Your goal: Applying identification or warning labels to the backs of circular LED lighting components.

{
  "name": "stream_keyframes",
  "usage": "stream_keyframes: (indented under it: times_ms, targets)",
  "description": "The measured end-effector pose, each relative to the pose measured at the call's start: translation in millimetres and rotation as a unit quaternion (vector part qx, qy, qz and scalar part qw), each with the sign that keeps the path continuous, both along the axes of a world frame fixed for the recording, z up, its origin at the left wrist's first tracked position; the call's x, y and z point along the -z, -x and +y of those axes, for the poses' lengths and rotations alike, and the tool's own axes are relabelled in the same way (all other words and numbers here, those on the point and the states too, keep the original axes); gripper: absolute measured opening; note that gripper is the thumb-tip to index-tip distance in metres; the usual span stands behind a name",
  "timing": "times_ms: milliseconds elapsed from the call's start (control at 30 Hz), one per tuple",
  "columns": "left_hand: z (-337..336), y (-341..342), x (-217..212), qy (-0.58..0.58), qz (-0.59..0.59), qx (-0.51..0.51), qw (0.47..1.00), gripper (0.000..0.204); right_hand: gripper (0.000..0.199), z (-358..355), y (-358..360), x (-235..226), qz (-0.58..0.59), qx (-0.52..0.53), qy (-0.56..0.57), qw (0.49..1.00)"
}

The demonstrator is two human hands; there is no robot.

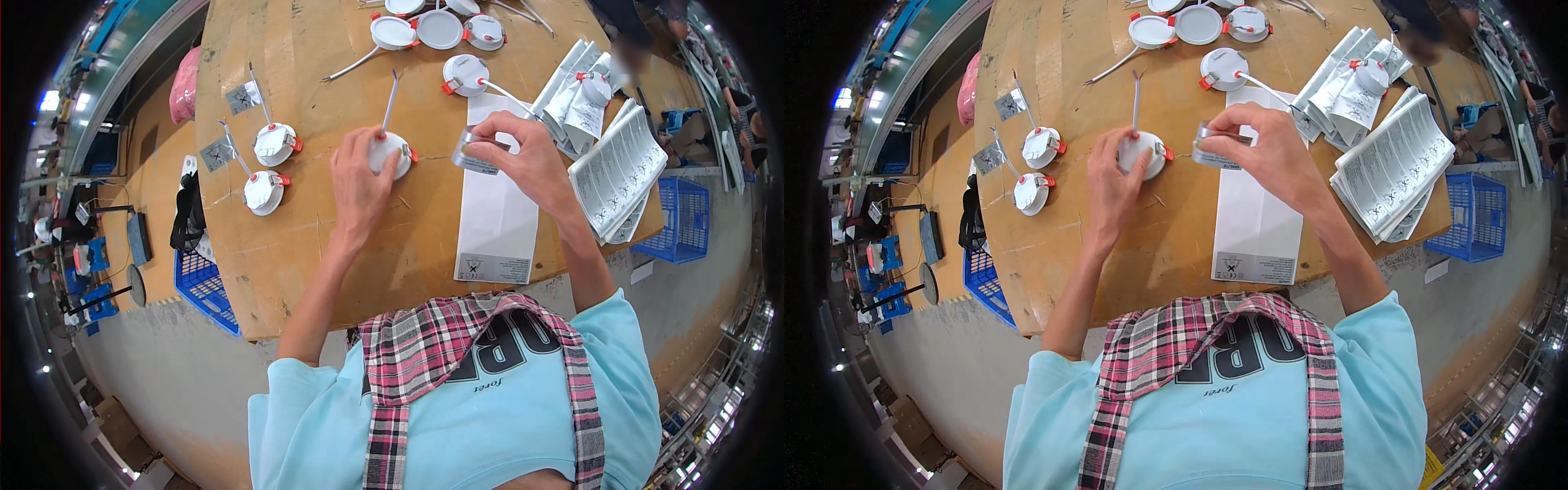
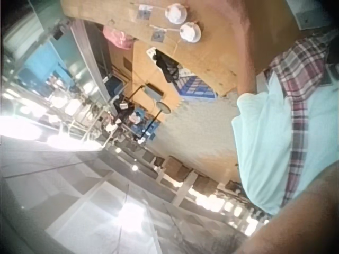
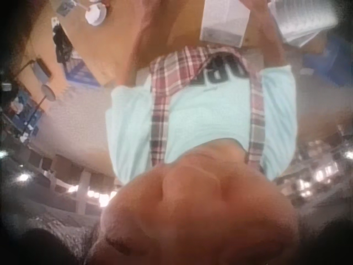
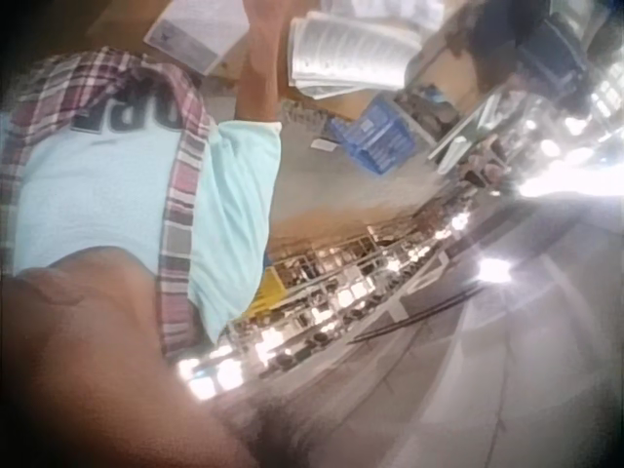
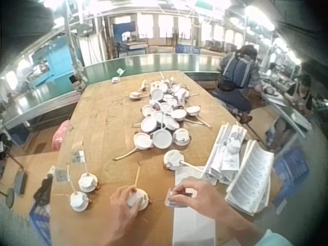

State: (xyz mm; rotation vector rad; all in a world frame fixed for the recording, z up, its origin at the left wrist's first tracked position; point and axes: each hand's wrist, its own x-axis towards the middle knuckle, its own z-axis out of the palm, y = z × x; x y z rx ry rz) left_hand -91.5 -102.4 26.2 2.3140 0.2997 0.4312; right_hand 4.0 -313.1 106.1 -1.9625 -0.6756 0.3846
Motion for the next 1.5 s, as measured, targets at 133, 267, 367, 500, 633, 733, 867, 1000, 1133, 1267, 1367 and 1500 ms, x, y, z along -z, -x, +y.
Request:
stream_keyframes:
  times_ms: [133,267,367,500,633,733,867,1000,1133,1267,1367,1500]
  targets:
    - [-25.2,24.1,-1.7,-0.032,-0.005,-0.024,0.999,0.042,0.019,9.1,-1.0,-5.4,-0.008,-0.113,-0.052,0.992]
    - [-31.0,38.7,-5.3,0.045,0.032,-0.035,0.998,0.044,0.017,15.3,1.9,-18.2,0.081,-0.364,-0.183,0.909]
    - [-21.9,42.8,-18.2,0.134,-0.021,-0.018,0.991,0.039,0.016,23.3,4.2,-13.4,0.11,-0.445,-0.255,0.852]
    - [-10.5,53.6,-44.7,0.569,-0.037,0.059,0.819,0.07,0.02,21.6,8.7,-12.7,0.13,-0.381,-0.185,0.896]
    - [-15.4,68.8,-61.5,0.735,0.002,0.145,0.662,0.082,0.022,23.1,19.9,-15.1,0.082,-0.267,-0.079,0.957]
    - [-20.7,67.4,-71.4,0.679,0.031,0.099,0.727,0.078,0.023,25.6,23.8,-14.8,0.14,-0.15,-0.02,0.979]
    - [-15.2,57.6,-51.3,0.539,0.061,0.042,0.839,0.052,0.024,27.9,28.6,-15.5,0.117,-0.124,0.006,0.985]
    - [-8.2,44.5,-37.3,0.498,0.039,0.016,0.866,0.03,0.021,34.1,26.4,-0.3,0.021,-0.085,0.018,0.996]
    - [-10.0,31.2,-26.9,0.471,-0.039,-0.016,0.881,0.02,0.02,40.7,22.1,6.3,0.001,-0.054,0.046,0.998]
    - [-9.3,20.9,-23.8,0.486,-0.054,-0.028,0.872,0.02,0.019,45.7,15.1,12.2,-0.019,-0.042,0.042,0.998]
    - [-9.3,17.3,-19.1,0.503,-0.063,-0.03,0.862,0.021,0.018,49.0,11.4,18.7,-0.029,-0.042,0.029,0.998]
    - [-9.3,15.4,-14.5,0.518,-0.077,-0.024,0.852,0.021,0.019,50.9,10.6,20.9,-0.022,-0.034,0.014,0.999]
